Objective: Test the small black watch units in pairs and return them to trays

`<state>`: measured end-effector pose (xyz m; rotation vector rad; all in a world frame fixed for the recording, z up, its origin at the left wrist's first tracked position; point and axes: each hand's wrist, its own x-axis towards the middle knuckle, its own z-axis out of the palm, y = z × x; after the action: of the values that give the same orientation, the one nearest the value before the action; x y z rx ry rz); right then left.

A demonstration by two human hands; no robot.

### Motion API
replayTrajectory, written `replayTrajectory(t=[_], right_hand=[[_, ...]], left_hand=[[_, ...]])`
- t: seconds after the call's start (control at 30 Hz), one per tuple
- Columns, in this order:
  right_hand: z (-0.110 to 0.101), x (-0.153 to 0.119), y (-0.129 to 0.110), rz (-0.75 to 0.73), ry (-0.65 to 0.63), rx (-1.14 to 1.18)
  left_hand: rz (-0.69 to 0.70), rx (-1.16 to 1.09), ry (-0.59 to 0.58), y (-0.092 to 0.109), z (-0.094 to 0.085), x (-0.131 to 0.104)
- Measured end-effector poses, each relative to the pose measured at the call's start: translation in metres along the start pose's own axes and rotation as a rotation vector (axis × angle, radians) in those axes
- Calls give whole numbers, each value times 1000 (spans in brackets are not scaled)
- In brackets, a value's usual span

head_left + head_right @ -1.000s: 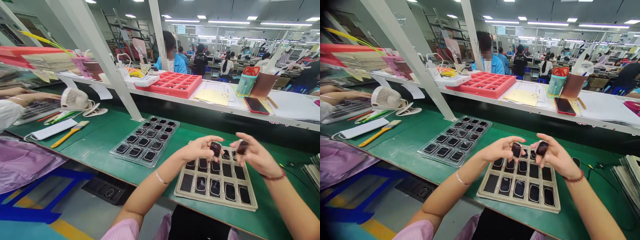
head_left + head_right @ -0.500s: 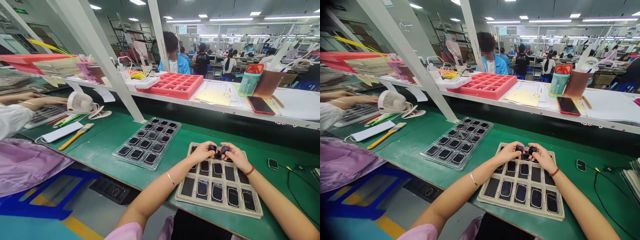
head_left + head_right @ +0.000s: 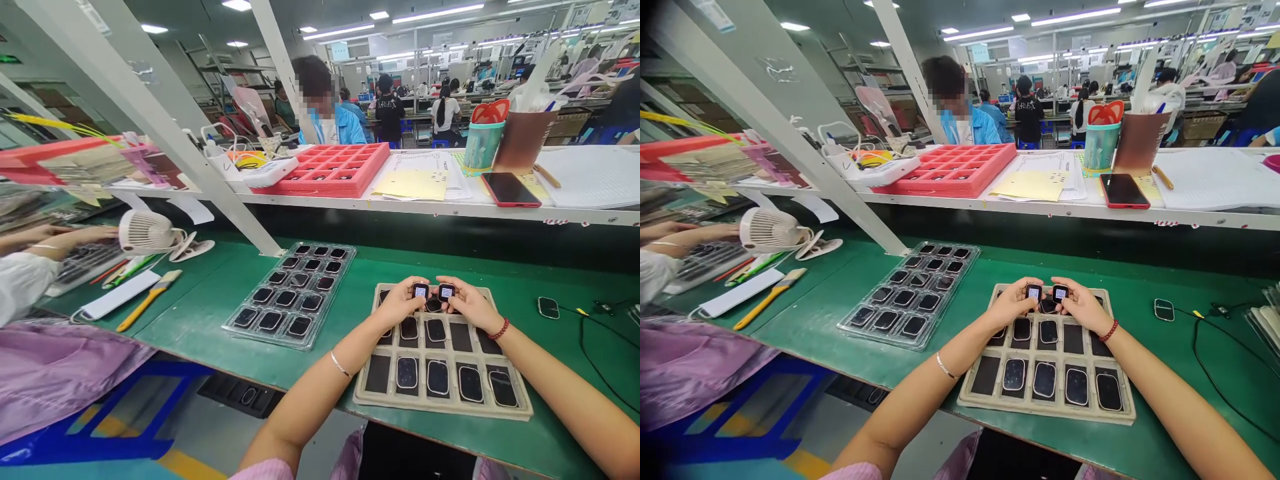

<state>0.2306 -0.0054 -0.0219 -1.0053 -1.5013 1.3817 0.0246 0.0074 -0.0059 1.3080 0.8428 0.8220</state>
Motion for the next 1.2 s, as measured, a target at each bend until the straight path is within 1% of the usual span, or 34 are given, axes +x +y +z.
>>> replayTrajectory(t=[0.17, 0.3, 0.6, 0.73, 0.97, 1.2], right_hand=[[-7, 2, -1, 72, 37, 133], [-11, 3, 3, 61, 17, 150], [-11, 4, 8, 26, -96, -30], [-10, 4, 8, 10, -102, -72], [-11, 4, 8, 13, -93, -67], [-11, 4, 7, 19, -120, -96]], left_hand=[[-13, -91, -25, 0, -3, 1], [-30, -52, -58, -1, -4, 1], [-6, -11, -97, -1, -3, 1], [-1, 9, -102, 0, -3, 1], [7, 5, -113, -2, -3, 1], [11, 15, -108, -3, -3, 1]])
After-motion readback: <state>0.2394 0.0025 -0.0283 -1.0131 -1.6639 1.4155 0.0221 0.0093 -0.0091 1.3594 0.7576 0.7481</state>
